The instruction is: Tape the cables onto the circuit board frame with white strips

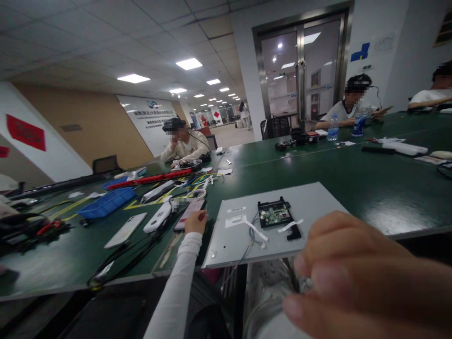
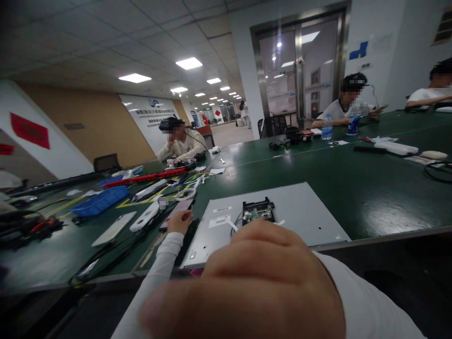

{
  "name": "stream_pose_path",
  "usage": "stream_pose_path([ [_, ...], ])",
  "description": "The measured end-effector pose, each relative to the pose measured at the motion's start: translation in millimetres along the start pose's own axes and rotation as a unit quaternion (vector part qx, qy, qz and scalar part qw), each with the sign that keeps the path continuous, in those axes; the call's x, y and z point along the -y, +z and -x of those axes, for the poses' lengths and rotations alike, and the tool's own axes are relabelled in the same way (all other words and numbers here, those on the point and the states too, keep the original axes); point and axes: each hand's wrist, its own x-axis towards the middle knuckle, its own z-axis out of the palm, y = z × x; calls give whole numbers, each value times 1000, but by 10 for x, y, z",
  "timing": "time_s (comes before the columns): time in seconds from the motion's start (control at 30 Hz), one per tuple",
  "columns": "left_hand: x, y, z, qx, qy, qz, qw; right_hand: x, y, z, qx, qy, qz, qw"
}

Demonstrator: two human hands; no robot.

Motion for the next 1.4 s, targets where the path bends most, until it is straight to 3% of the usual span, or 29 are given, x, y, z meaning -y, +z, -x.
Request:
stream_pose_path([
  [0.07,2,-28,27,-9,-5,7,1000,-77,48,-28,-34,1,2,999],
  [0.23,-1,-96,101,-27,-21,31,999,-379,91,70,43,32,8,999],
  [0.7,64,-164,191,-23,-55,69,996,-1098,457,545,69,147,16,987],
  [0.93,66,-204,226,-39,-73,87,993,-1199,528,687,91,175,13,980],
  [1.1,25,-362,285,-65,-108,74,989,-1207,522,705,95,175,14,980],
  [1.27,-194,-559,314,-92,-77,158,980,-1234,596,691,102,170,9,980],
  [1.4,-723,-679,250,-75,46,124,988,-1368,789,615,131,168,-2,977],
])
